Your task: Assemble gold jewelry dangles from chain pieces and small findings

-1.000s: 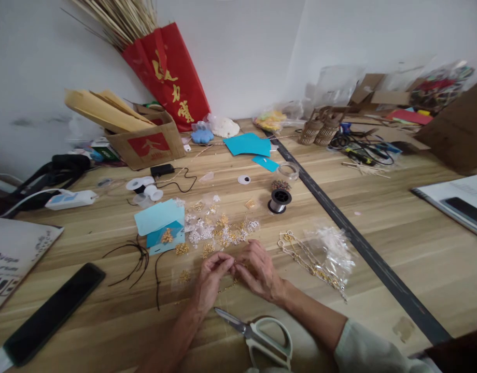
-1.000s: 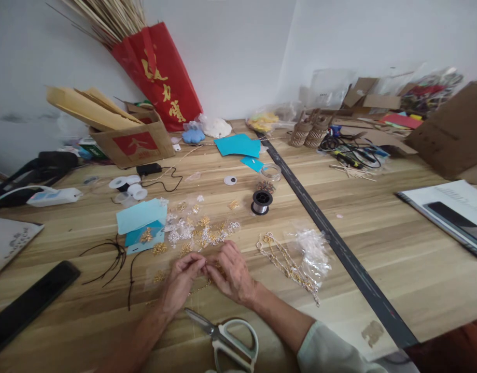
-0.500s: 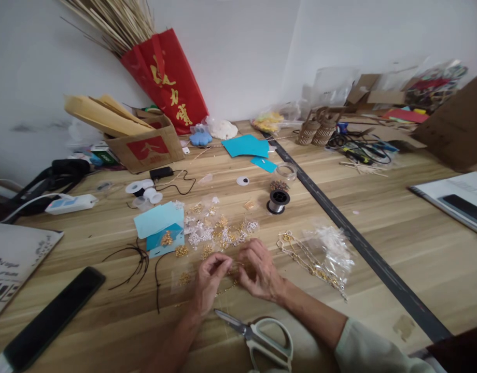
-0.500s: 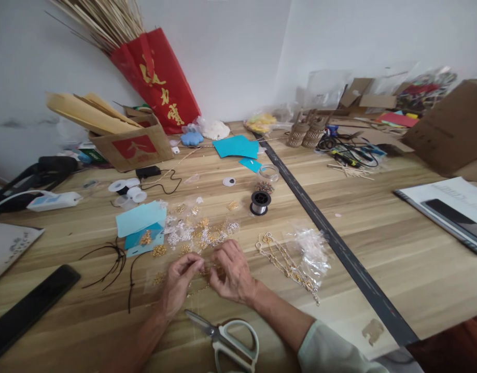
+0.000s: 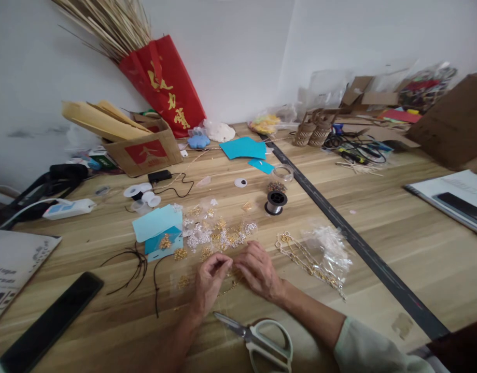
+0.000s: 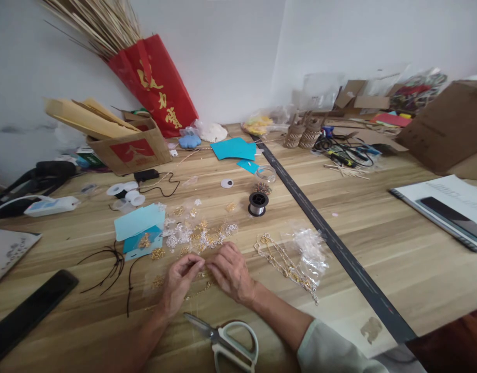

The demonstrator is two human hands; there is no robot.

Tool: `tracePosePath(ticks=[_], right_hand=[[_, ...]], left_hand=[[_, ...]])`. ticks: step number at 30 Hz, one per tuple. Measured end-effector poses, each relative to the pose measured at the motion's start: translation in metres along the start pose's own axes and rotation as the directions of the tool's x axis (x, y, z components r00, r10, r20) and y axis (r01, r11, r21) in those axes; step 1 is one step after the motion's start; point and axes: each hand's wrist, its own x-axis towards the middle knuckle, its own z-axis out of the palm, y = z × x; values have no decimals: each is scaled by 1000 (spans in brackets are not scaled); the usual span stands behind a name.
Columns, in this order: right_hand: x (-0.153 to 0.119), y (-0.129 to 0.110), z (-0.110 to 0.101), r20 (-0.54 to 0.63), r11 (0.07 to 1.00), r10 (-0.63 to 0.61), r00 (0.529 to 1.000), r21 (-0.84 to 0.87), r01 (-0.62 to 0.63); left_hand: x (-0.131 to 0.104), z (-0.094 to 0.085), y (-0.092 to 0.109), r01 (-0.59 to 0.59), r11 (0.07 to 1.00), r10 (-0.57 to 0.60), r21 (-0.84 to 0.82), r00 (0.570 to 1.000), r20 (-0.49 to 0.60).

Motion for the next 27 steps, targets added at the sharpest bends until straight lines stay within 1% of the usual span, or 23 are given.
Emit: tracePosePath(ticks=[3,7,9,10,12,14,15,17,20,22,24,27], right_hand=[[0,1,0,-14,1000,15,1000,-6,-15],[0,2,0,-19,999,45,999,-7,-46],[0,3,0,-26,997,71,997,-6,-72],[0,4,1,-37,996,85,996,-6,-85],[0,6,1,-58,994,104,993,-7,-105],[0,8,1,-67,993,113,991,-5,-114],[0,9,1,-69,993,115,991,-5,-115],[-1,11,2,-72,993,119,990,-6,-119],[-1,13,2,-78,992,124,989,-13,-125],[-2,14,2,-85,992,121,989,-17,-123],[-2,14,2,-93,993,118,989,-16,-120],[-3,16,2,-92,993,118,989,-14,-120]], left_hand=[[1,0,2,-12,999,11,39,1000,17],[7,-3,7,-46,992,37,118,996,77],[16,-5,10,-91,979,75,182,993,96],[23,-7,12,-138,963,121,231,989,84],[38,-10,14,-243,908,223,341,970,98],[54,-11,14,-342,802,304,490,939,158],[62,-11,13,-372,734,318,568,928,196],[76,-10,8,-421,617,319,665,906,277],[88,-6,2,-498,479,309,723,866,392],[91,-3,1,-519,418,285,746,854,435],[92,-1,2,-524,380,264,762,851,454],[92,0,5,-529,367,249,765,848,467]])
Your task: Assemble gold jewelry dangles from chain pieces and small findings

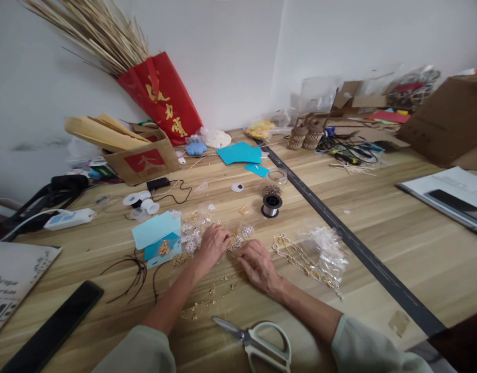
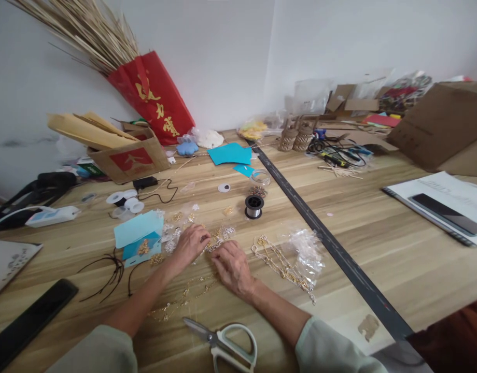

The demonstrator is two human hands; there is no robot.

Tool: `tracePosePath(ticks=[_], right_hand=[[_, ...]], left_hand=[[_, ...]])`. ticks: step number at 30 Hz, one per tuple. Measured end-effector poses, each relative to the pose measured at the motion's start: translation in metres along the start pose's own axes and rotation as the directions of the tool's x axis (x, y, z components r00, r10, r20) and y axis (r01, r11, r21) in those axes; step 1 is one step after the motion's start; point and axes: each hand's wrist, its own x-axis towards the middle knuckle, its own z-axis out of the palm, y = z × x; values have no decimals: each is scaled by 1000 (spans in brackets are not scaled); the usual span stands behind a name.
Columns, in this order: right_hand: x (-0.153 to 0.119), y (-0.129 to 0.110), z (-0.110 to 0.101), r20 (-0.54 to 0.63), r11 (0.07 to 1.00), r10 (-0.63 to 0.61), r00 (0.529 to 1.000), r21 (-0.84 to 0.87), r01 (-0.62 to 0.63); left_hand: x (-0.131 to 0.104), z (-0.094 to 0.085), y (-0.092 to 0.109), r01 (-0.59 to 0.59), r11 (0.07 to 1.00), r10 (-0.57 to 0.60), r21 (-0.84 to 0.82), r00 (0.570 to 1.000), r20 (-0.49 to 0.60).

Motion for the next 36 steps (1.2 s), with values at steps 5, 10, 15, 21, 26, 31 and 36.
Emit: tracePosePath(ticks=[5,10,15,21,26,31,36], right_hand=[[0,0,0,3,1000,-6,1000,-2,6],[2,-2,-1,1,1000,-8,1000,1,8],[2,-1,-1,8,1000,2,1000,11,-2],[1,0,0,-2,999,13,1000,30,-13],[1,-1,-1,4,999,9,1000,39,-9],[0,-4,0,1,998,-12,1000,60,12],[0,-14,0,23,996,-20,1000,87,18]], left_hand=[[1,-2,2,3,1000,-3,-31,1000,7],[2,1,0,-17,999,18,-28,1000,12],[4,4,-1,-47,998,47,-34,999,8],[4,-2,0,1,998,-5,-63,998,-61],[-15,-15,0,169,792,-288,-586,951,-115],[-53,-11,11,292,367,-538,-883,841,55],[-77,5,22,245,174,-546,-954,830,113]])
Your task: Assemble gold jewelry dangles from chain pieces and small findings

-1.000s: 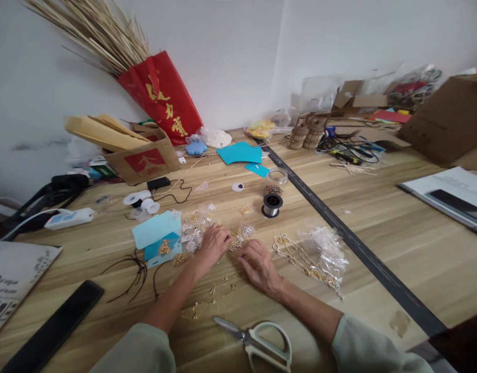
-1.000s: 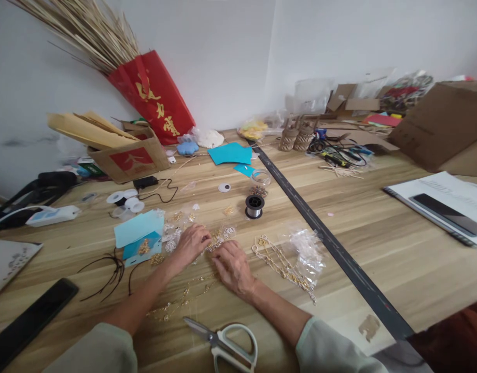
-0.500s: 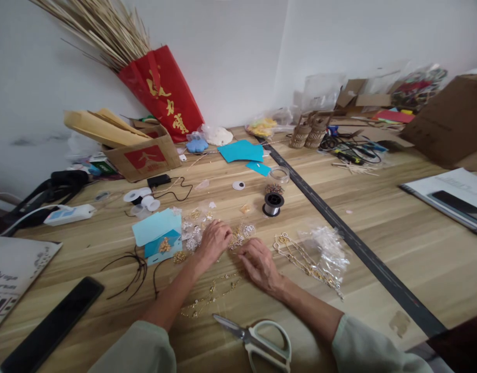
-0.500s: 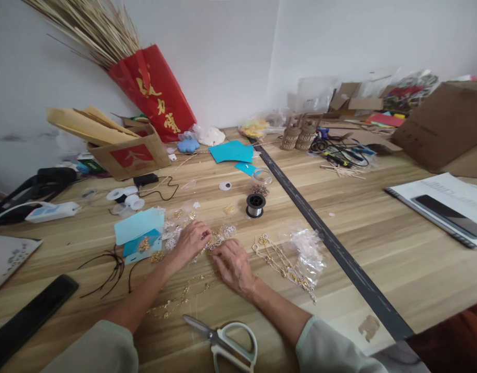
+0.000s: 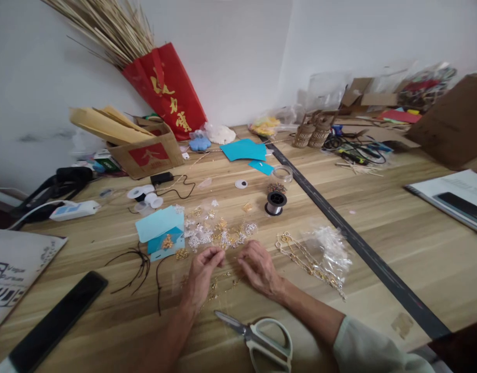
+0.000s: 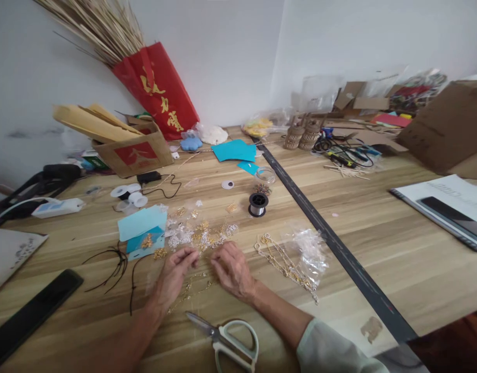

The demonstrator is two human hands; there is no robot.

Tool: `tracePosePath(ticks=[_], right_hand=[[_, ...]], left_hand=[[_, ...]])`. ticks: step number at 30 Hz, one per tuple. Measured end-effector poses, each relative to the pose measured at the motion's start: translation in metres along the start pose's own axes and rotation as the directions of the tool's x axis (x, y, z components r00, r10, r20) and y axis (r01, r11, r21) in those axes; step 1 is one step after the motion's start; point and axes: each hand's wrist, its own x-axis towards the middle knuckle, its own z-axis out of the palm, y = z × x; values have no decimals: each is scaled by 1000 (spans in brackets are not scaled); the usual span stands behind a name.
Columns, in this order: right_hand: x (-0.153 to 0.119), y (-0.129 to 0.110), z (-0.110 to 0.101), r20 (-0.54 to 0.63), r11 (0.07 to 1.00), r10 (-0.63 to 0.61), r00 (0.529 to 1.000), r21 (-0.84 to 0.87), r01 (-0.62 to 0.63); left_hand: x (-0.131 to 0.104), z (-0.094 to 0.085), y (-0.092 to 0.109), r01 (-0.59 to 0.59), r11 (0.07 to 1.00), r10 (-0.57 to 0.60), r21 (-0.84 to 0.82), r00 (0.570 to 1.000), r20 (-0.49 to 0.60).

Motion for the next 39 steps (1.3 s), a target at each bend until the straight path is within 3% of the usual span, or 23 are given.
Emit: tracePosePath(ticks=[16,28,39], right_hand=[[-1,-9,3,41,999,28,999,33,-29],[-1,-11,3,125,997,45,991,59,-53],[-3,-8,4,128,997,40,991,63,-49]], left_hand=[[-4,6,-14,119,958,-93,-260,990,108],[-5,6,-16,144,957,-104,-250,980,167],[-6,7,-14,153,960,-113,-234,978,176]])
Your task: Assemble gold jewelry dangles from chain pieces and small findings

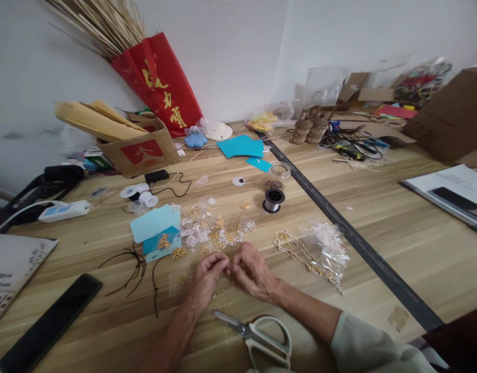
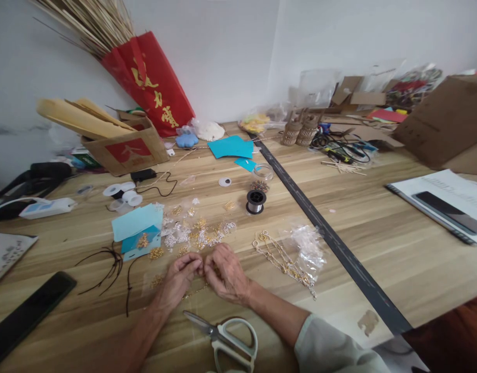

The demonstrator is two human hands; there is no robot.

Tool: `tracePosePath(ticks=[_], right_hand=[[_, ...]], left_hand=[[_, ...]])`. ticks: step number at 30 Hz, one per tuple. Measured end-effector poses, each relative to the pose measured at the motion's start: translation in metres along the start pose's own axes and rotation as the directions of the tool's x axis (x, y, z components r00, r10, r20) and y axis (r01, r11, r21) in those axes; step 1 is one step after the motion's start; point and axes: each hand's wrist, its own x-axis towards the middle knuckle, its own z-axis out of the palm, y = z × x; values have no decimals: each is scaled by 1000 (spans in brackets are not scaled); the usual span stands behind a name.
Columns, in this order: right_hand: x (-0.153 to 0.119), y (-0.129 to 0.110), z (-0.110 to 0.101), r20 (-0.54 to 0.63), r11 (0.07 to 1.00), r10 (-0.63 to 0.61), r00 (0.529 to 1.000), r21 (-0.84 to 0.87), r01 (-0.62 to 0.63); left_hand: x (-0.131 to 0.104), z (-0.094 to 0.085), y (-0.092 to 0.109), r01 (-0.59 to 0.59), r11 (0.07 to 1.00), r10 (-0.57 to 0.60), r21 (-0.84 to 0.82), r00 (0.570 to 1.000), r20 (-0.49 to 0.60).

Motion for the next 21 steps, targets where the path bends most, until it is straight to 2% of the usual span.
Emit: tracePosePath(ticks=[11,21], right_hand=[[1,-1,0,-3,1000,-4,1000,-3,4],[3,-5,-3,-6,1000,-7,1000,6,7]], left_hand=[[0,-3,-3,-2,999,1,53,1000,3],[-1,-1,-1,19,999,-19,28,1000,-8]])
